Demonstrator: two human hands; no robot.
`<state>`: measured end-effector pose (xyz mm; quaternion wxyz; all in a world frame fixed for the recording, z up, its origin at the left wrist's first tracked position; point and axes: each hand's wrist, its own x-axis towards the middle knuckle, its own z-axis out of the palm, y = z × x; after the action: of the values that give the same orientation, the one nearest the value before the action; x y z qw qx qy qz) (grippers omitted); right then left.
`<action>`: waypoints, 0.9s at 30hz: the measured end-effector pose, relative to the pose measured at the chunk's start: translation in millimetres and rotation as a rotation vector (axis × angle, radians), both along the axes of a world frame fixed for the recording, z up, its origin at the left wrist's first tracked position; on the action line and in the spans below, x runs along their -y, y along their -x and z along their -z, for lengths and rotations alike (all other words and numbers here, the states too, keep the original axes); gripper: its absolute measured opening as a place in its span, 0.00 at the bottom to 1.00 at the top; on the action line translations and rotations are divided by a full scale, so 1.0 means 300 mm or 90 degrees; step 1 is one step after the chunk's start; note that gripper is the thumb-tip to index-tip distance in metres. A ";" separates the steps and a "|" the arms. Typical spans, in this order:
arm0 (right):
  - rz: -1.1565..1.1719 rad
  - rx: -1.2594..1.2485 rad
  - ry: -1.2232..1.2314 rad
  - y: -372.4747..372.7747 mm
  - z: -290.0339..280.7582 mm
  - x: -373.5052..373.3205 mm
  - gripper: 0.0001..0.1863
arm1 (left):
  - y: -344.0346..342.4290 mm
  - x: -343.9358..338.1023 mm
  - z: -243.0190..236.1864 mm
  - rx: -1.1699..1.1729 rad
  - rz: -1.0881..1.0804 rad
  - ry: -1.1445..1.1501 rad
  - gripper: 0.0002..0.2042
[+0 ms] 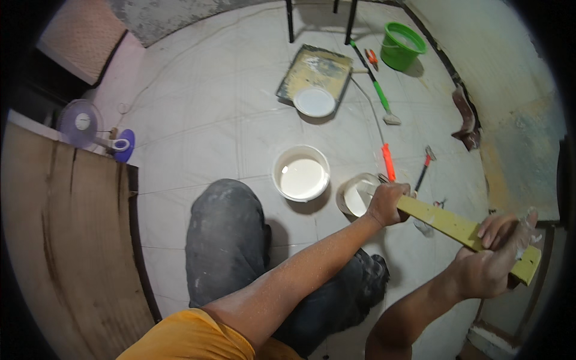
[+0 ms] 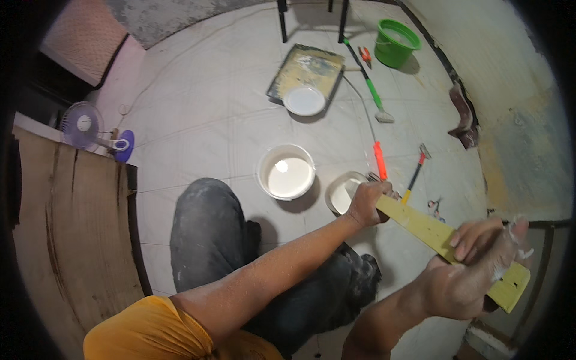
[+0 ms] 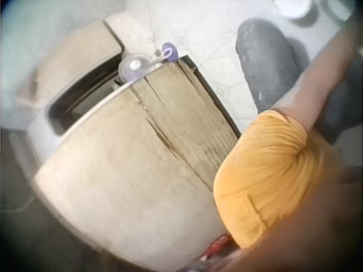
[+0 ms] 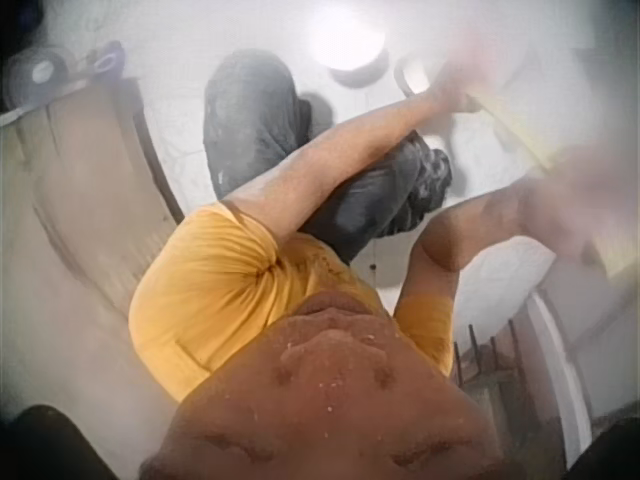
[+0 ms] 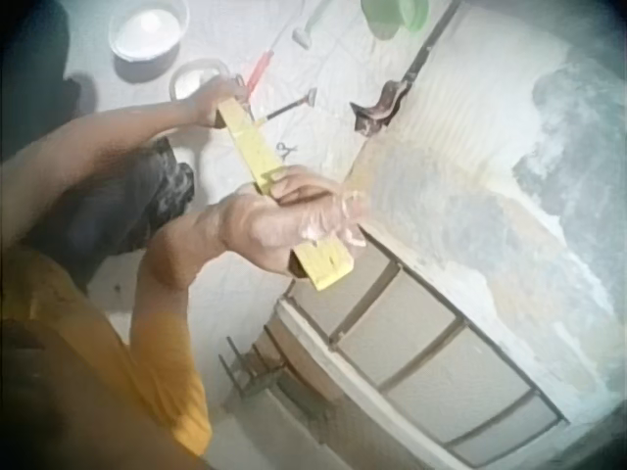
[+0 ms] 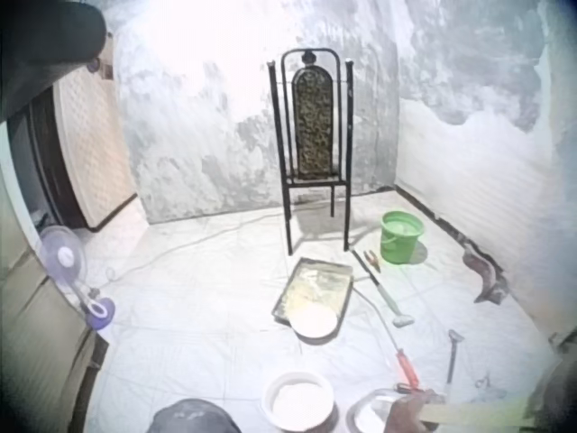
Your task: The person opens a paint bucket and pours white paint into a smaller container. They then use a wooden stick to stir the paint thoroughly. Finally, they close the paint bucket and place the lid on it.
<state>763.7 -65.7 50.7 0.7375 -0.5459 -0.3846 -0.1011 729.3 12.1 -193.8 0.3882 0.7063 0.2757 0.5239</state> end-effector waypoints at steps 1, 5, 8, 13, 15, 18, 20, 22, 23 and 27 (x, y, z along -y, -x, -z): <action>0.043 0.048 0.029 0.021 -0.002 -0.012 0.16 | -0.017 0.020 -0.009 0.003 -0.020 0.031 0.16; 0.013 0.134 0.096 0.008 -0.078 -0.010 0.17 | -0.032 0.168 -0.027 -0.035 0.076 0.120 0.15; -0.021 0.086 0.068 -0.030 -0.077 0.006 0.18 | 0.029 0.166 -0.056 -0.025 0.040 0.074 0.15; -0.101 0.020 0.006 -0.028 -0.033 0.006 0.18 | 0.057 0.033 -0.010 -0.115 0.012 0.015 0.15; 0.022 0.087 0.053 -0.017 -0.021 0.000 0.19 | 0.009 0.010 0.008 -0.046 -0.021 0.008 0.15; 0.079 0.089 0.112 -0.006 -0.032 0.002 0.19 | -0.032 0.065 0.008 -0.009 0.013 0.050 0.14; 0.054 0.173 0.140 -0.004 -0.047 0.006 0.18 | -0.023 0.138 -0.002 -0.030 0.061 0.094 0.16; -0.035 0.203 0.128 0.003 -0.054 -0.010 0.16 | 0.022 0.166 -0.006 -0.006 0.060 0.074 0.16; -0.075 0.150 0.110 -0.011 -0.078 0.000 0.15 | 0.018 0.166 -0.026 -0.002 0.082 0.074 0.16; -0.132 0.021 0.067 -0.051 -0.089 -0.011 0.13 | 0.055 0.036 -0.026 -0.066 0.087 0.021 0.14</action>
<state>779.1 -62.4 77.3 0.7078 -0.5395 -0.4557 -0.0125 712.7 1.4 -186.0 0.4196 0.7433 0.2550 0.4544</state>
